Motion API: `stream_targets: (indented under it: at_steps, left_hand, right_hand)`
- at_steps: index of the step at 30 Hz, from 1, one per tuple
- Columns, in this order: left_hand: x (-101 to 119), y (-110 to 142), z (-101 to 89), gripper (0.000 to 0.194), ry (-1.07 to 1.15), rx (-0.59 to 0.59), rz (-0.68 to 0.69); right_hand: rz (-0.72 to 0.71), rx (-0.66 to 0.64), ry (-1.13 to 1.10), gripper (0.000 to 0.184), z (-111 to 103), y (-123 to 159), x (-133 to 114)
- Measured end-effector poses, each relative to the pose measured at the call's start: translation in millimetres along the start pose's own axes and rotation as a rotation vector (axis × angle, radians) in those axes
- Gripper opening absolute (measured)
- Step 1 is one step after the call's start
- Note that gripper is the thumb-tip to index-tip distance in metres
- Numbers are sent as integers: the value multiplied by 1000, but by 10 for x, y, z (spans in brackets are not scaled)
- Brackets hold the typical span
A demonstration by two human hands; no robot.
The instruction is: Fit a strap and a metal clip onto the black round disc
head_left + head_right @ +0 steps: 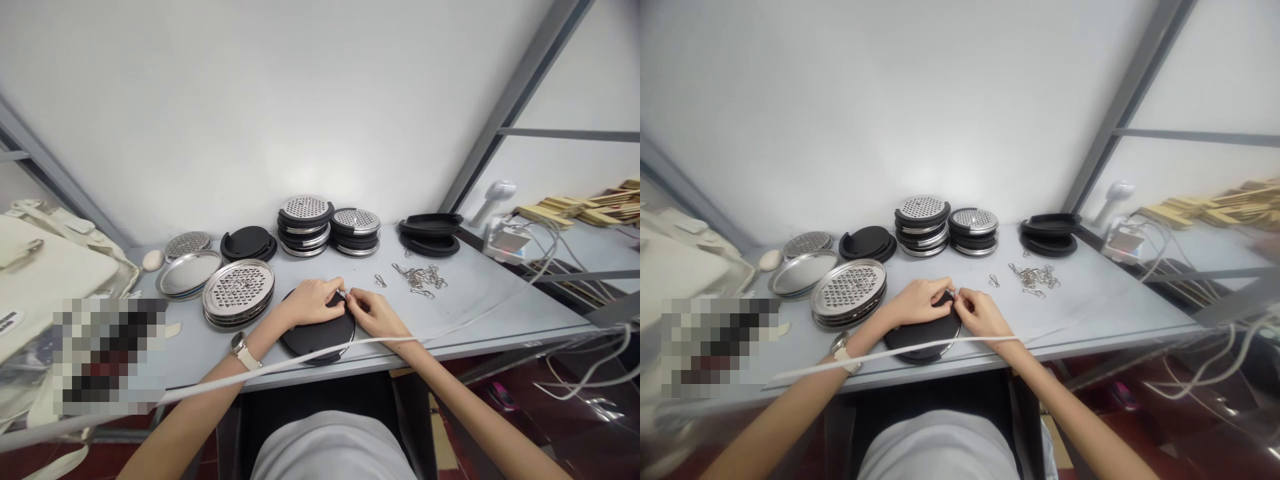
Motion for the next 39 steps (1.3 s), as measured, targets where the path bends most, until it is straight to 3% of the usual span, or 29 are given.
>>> stream_targets:
  at_steps: [39]
  left_hand:
    - [1,4,3,15,-44,-17,-7]
  right_hand:
    - [24,7,-17,29,9,0,39]
Point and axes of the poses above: each hand's wrist, its own y-axis away from the middle knuckle, its own z-axis out of the palm, x = y × z, the point moved 6 cm from there along -y, towards the middle knuckle, and after that the axes turned 4 degrees about -y, right-handed, at the moved point
